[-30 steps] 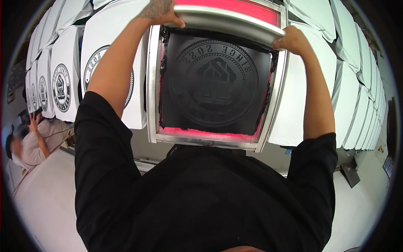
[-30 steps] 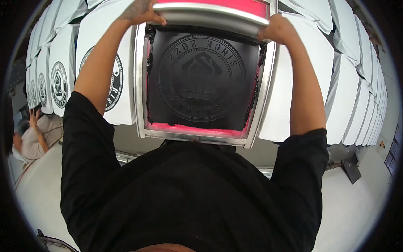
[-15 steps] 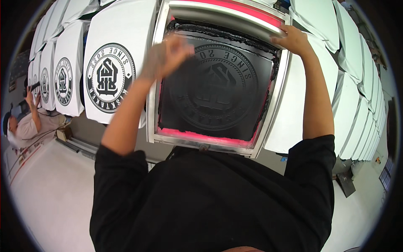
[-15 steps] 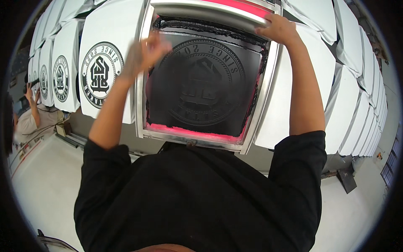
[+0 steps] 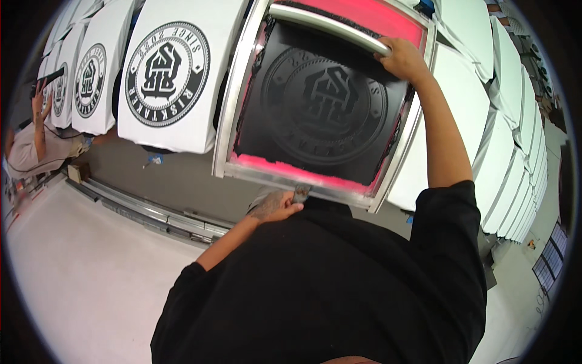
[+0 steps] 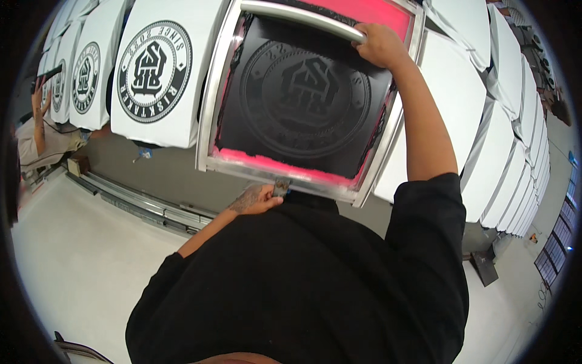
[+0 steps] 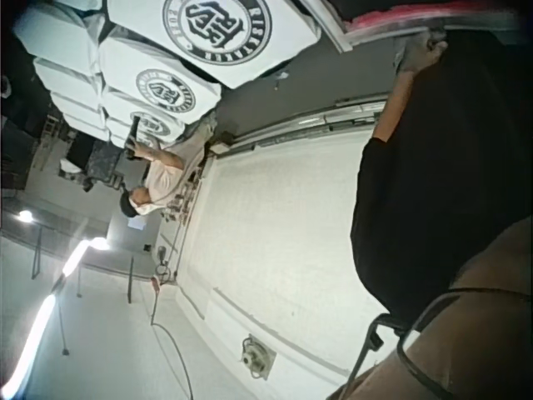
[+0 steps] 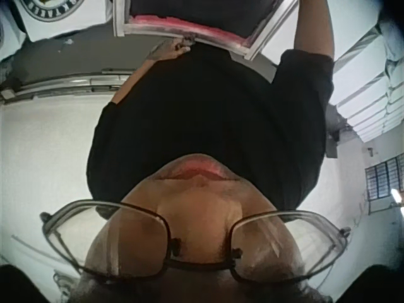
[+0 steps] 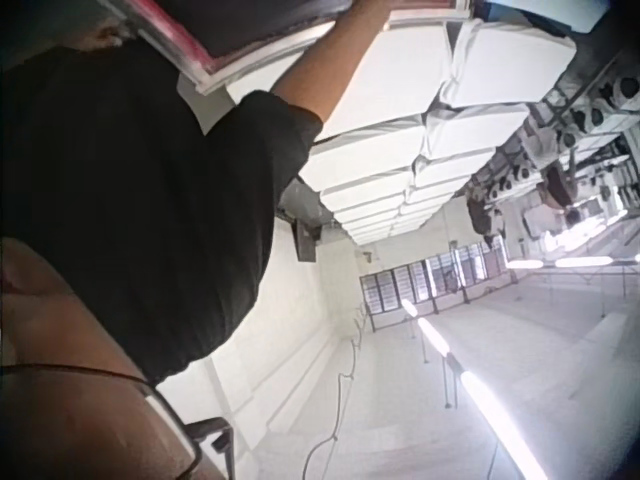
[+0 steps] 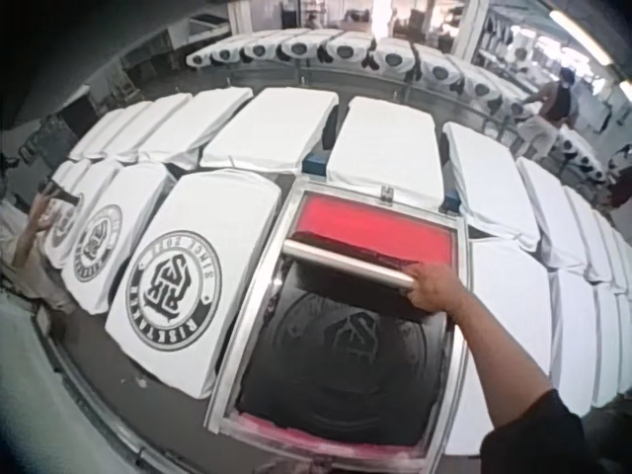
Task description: Printing designs onto white t-shirts using a screen printing press and squeegee.
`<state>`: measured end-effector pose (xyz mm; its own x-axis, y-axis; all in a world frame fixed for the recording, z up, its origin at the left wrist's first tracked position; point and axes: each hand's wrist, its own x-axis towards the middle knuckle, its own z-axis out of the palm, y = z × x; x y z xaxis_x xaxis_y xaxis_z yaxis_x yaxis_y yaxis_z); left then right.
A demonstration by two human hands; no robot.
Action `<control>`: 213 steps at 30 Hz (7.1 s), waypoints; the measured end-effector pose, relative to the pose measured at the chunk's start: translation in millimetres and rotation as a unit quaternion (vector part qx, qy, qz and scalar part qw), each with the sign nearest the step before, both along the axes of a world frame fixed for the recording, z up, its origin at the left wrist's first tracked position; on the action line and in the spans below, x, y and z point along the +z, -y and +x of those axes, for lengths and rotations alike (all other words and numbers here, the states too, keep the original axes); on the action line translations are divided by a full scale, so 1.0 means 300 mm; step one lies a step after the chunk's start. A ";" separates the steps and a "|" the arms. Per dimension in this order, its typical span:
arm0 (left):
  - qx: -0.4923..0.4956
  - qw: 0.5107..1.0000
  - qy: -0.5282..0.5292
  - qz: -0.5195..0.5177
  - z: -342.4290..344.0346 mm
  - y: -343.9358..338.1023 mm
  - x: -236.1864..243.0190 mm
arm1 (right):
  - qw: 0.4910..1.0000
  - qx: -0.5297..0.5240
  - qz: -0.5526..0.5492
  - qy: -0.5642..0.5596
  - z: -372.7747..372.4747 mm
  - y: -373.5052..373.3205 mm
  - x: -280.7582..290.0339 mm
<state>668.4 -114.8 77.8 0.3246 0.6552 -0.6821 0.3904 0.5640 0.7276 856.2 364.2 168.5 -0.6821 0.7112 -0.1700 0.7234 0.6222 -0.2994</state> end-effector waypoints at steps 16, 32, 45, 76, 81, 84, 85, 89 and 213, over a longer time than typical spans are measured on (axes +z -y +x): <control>-0.105 0.966 -0.153 0.181 0.005 -0.032 0.111 | 0.998 -0.041 -0.022 -0.049 0.082 1.149 0.160; 0.408 0.811 -0.413 0.080 -0.374 -0.233 0.149 | 0.629 -0.435 -0.474 -0.436 0.659 0.577 -0.179; 0.382 0.866 -0.289 0.146 0.287 -0.295 0.241 | 0.599 -0.534 -0.350 -0.484 1.398 0.782 -0.024; 0.392 0.849 -0.292 0.202 1.068 -0.300 0.048 | 0.582 -0.524 -0.378 -0.494 2.094 0.595 -0.188; 0.303 0.882 -0.344 0.105 1.147 -0.408 0.139 | 0.602 -0.505 -0.387 -0.483 2.158 0.555 -0.172; 0.299 0.815 -0.415 0.273 1.184 -0.355 0.052 | 0.612 -0.507 -0.383 -0.471 2.136 0.468 -0.110; 0.284 0.779 -0.423 0.365 1.241 -0.381 0.158 | 0.666 -0.499 -0.373 -0.411 2.142 0.449 -0.065; 0.179 0.932 -0.190 0.253 1.449 -0.149 0.148 | 0.829 -0.354 -0.346 -0.259 2.036 0.315 0.079; 0.043 0.937 -0.169 0.304 1.253 -1.231 0.342 | 0.990 -0.092 0.063 0.086 1.785 -0.462 0.016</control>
